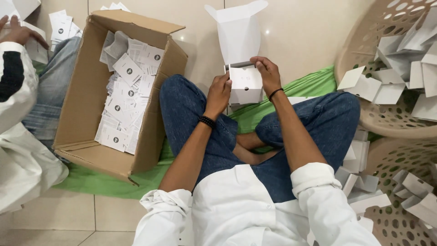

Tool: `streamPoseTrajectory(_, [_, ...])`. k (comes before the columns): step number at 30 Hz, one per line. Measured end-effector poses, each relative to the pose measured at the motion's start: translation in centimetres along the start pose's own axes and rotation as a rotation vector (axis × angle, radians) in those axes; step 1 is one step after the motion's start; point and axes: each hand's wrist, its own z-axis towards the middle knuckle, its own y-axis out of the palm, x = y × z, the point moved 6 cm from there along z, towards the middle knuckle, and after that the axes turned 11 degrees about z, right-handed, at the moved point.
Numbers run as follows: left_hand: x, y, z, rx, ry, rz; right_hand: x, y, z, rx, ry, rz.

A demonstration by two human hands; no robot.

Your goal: The person packs instruction manuals and boxes into a shipping container.

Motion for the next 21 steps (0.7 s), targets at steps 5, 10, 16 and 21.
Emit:
streamPoseTrajectory(5, [-1.2,1.2,0.2,-0.035,-0.034,0.043,-0.4,0.0,0.1,-0.01,-0.007,-0.103])
streamPoseTrajectory(10, [-1.3,1.4,0.5,-0.038,-0.095,0.07,0.2,0.4,-0.1,0.059,-0.211,-0.311])
streamPoseTrajectory(16, [-2.4,2.2,1.0,0.001,-0.158,0.177,-0.7,-0.6,-0.9,0.304,-0.296,-0.548])
streamPoseTrajectory(21, [-0.9,1.5,0.9,-0.014,-0.199,0.158,-0.6,-1.9,-2.6,0.194,-0.151,-0.308])
